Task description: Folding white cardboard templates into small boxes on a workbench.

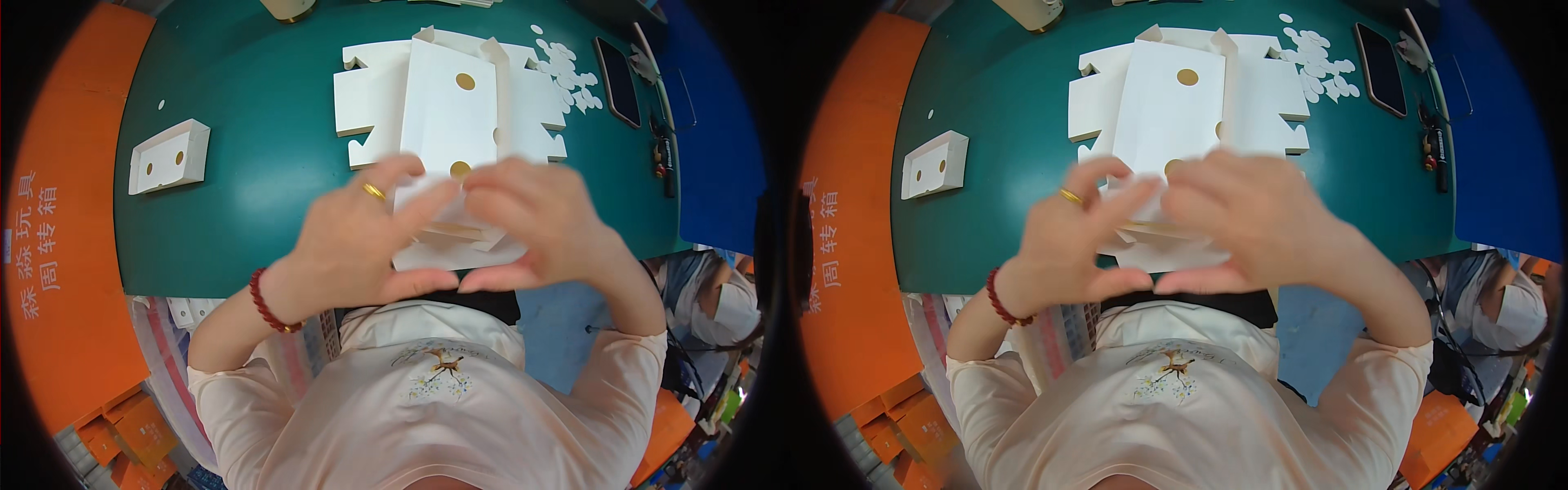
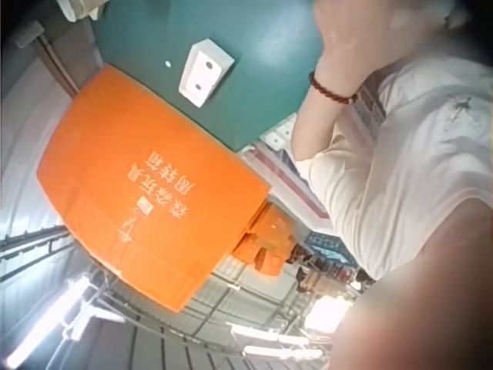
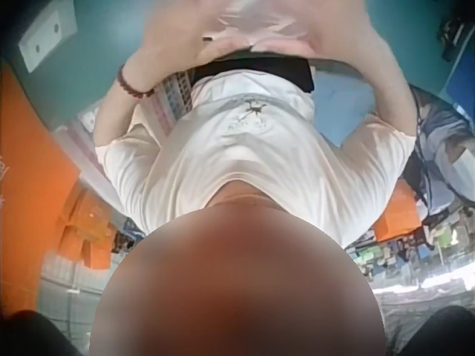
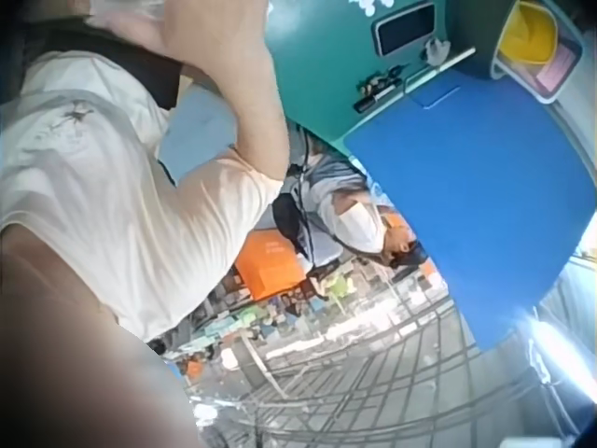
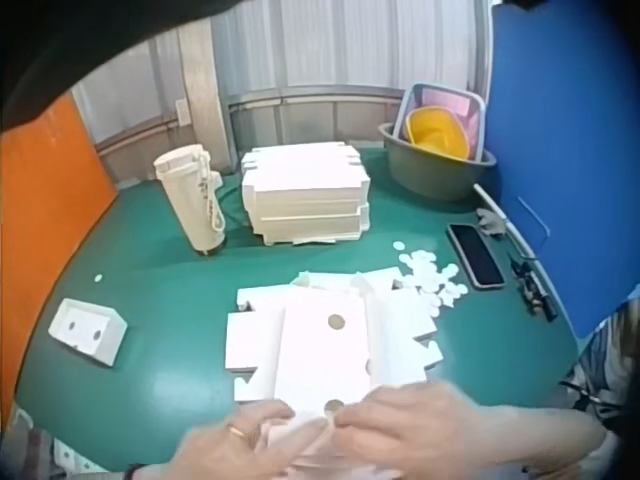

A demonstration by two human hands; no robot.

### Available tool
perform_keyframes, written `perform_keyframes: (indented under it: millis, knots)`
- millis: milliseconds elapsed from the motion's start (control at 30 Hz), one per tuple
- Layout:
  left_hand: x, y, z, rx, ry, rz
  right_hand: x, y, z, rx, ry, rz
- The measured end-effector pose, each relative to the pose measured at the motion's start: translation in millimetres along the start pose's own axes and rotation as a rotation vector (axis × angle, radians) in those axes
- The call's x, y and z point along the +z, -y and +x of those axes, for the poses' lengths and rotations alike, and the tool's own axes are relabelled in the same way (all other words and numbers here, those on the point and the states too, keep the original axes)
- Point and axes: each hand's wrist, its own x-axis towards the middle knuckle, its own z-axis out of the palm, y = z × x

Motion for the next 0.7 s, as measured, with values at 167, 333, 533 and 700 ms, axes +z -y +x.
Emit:
perform_keyframes:
  millis: [167, 333, 533, 700]
  knots:
    - [-12, 48, 59, -0.115, -0.263, 0.093, 0, -65, 29, 0.255, -0.328, -0.213]
    - [0, 72, 118, -0.086, -0.245, 0.068, 25, -149, 51, 0.517, -0.344, -0.388]
    - [28, 96, 121, -0.179, -0.156, 0.403, 33, -142, 74, 0.696, -0.153, -0.06]
    - [27, 73, 129, -0.374, 0.003, 0.49, 34, -146, 65, 0.552, -0.226, -0.181]
